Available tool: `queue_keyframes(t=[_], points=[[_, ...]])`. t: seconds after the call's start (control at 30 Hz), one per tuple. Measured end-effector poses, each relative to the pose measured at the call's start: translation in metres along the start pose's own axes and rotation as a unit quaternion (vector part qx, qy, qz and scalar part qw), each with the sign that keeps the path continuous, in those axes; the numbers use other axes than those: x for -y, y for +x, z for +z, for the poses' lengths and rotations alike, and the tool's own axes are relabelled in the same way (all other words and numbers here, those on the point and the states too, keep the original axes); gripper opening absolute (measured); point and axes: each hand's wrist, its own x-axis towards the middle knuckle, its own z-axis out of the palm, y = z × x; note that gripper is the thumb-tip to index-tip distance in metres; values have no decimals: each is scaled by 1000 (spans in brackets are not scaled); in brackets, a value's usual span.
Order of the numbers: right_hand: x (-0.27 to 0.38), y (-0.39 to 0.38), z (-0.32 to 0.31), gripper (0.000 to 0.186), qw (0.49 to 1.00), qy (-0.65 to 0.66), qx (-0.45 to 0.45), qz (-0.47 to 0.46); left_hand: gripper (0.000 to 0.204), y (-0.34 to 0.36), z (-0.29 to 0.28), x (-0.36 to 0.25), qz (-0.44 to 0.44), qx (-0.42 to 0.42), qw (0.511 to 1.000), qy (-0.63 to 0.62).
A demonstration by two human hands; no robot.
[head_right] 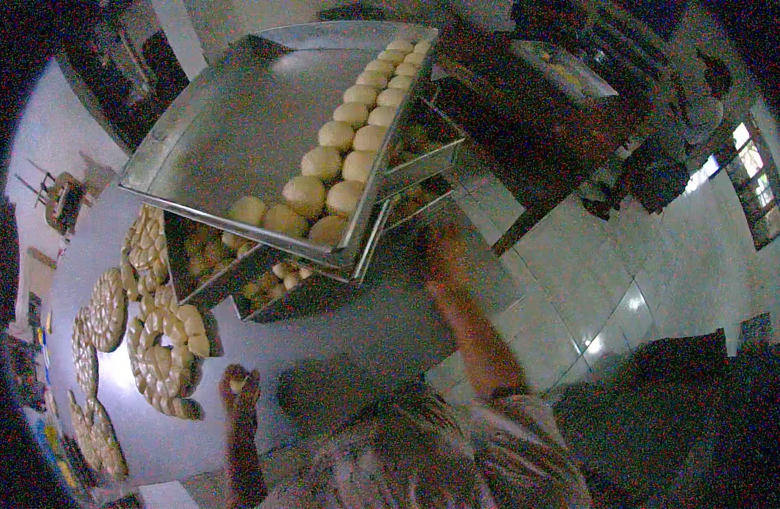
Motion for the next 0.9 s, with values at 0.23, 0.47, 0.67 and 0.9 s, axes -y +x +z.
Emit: queue_keyframes(t=[0.23, 0.47, 0.67, 0.9], points=[[-30, -13, -6, 28, 985, -84, 44, -143, 20, 1, 33, -21, -6, 23, 994, -109], [-44, -23, -42, 27, 979, 33, 78, -187, 21, -5, 23, -5, 11, -10, 999, -44], [40, 80, -148, 40, 825, 551, 96, -82, 17, -23, 13, 3, -12, -72, 993, -92], [165, 151, -169, 27, 895, 421, 26, -146, 22, -18, 50, -35, 48, -28, 996, 68]])
